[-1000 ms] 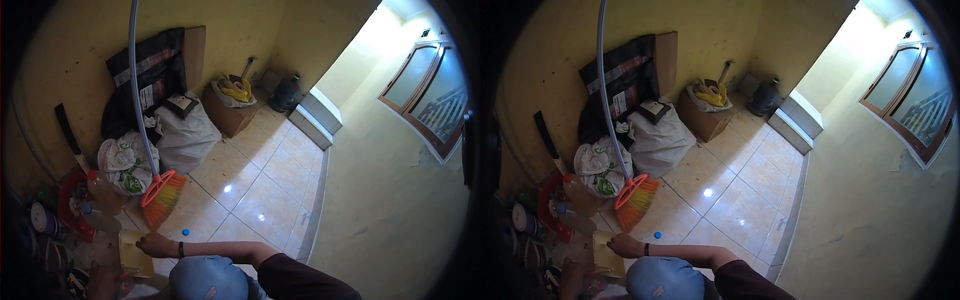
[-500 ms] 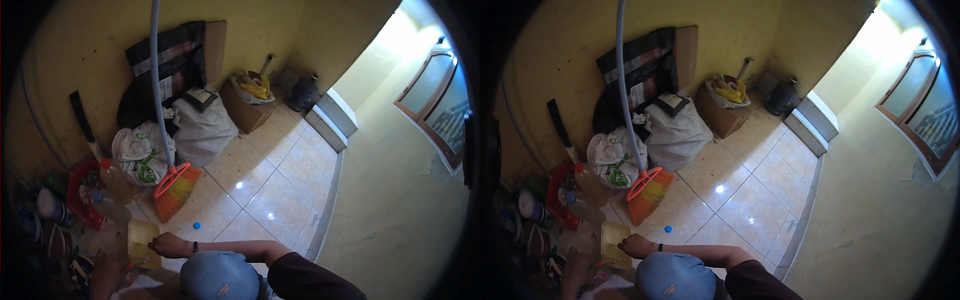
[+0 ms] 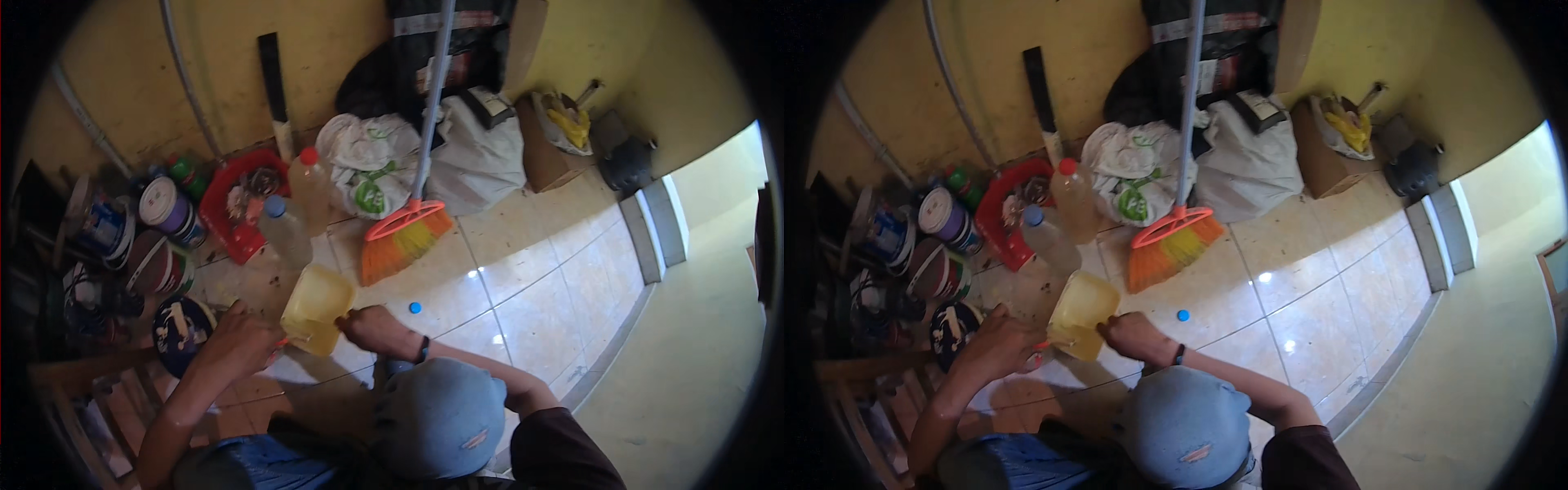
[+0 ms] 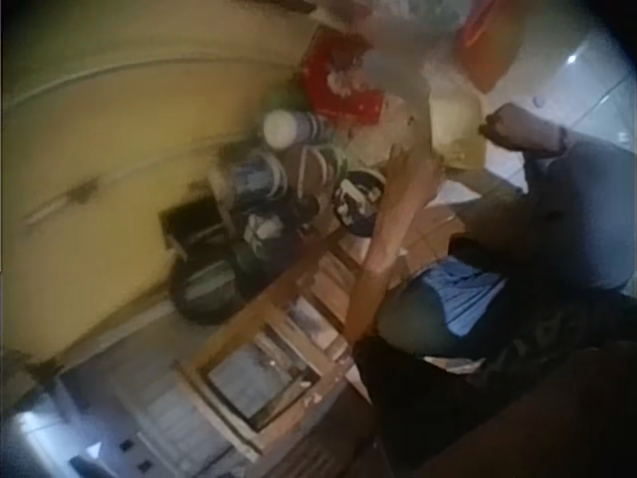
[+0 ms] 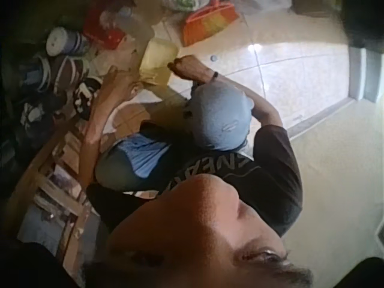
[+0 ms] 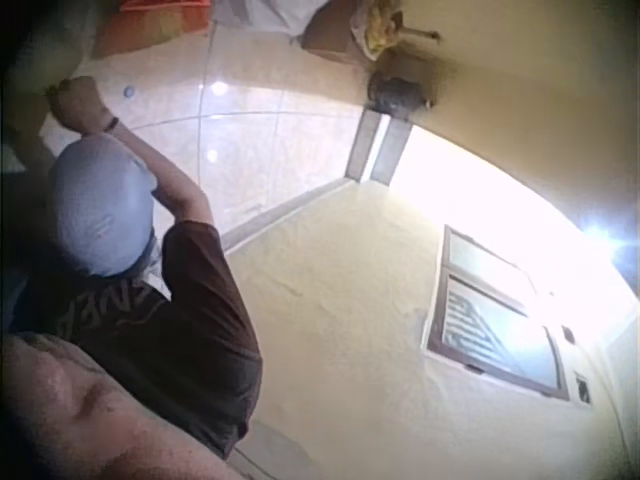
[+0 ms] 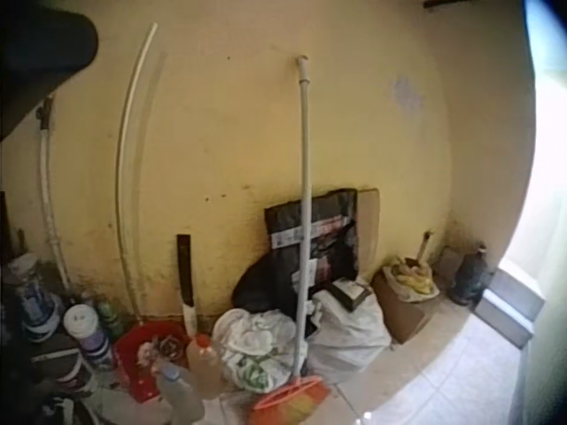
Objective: The person is stirring white liquid in a yellow plastic tray using a wooden stick and a paintbrush. They dip the brush into the liquid and move a clear plastic bottle aside.
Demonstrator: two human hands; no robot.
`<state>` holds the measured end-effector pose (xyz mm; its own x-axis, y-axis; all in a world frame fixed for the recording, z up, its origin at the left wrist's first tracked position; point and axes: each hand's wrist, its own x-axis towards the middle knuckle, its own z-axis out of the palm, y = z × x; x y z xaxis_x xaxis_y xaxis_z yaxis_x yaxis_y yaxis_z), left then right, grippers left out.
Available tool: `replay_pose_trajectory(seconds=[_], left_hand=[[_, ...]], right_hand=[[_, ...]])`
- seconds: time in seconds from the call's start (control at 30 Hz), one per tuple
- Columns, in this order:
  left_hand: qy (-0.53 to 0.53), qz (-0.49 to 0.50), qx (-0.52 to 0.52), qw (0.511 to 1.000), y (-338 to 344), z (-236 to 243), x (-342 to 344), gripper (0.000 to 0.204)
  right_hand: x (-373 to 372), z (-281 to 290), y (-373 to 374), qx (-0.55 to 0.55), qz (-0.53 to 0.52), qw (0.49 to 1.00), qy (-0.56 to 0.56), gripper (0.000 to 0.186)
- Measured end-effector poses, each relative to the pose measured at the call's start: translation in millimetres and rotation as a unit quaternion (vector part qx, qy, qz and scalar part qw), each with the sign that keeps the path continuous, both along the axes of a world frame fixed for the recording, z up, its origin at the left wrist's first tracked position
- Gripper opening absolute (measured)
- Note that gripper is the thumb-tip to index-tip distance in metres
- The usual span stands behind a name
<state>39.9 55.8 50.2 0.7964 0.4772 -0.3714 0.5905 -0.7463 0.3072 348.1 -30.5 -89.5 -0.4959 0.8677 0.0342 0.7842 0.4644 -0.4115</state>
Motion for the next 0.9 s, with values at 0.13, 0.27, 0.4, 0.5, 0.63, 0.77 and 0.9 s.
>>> replay_pose_trajectory(seconds=[0.13,0.27,0.4,0.5,0.63,0.77,0.9], left_hand=[[0.073,0.007,0.018,0.997,-3,36,-13,0.035],[0.052,-0.036,0.03,0.998,1,6,4,0.032],[-0.005,-0.03,0.034,0.999,0,11,-5,0.031],[0.015,-0.025,0.033,0.999,-2,15,-3,0.032],[0.011,-0.039,0.035,0.999,0,10,2,0.03],[-0.026,-0.034,0.022,0.999,-3,6,-3,0.022],[-0.005,-0.041,0.022,0.999,-3,5,0,0.013]], right_hand=[[-1,6,38,0.048,-0.058,0.997,0.011,0.015],[1,14,22,0.014,-0.11,0.994,-0.01,0.011],[-10,23,5,-0.003,-0.017,1.0,0.021,0.007],[7,27,14,0.006,0.014,1.0,0.009,0.007],[30,33,43,0.021,-0.053,0.998,-0.022,0.011],[7,47,60,0.084,-0.037,0.995,-0.049,0.007],[7,37,65,0.112,-0.018,0.987,-0.112,0.007]])
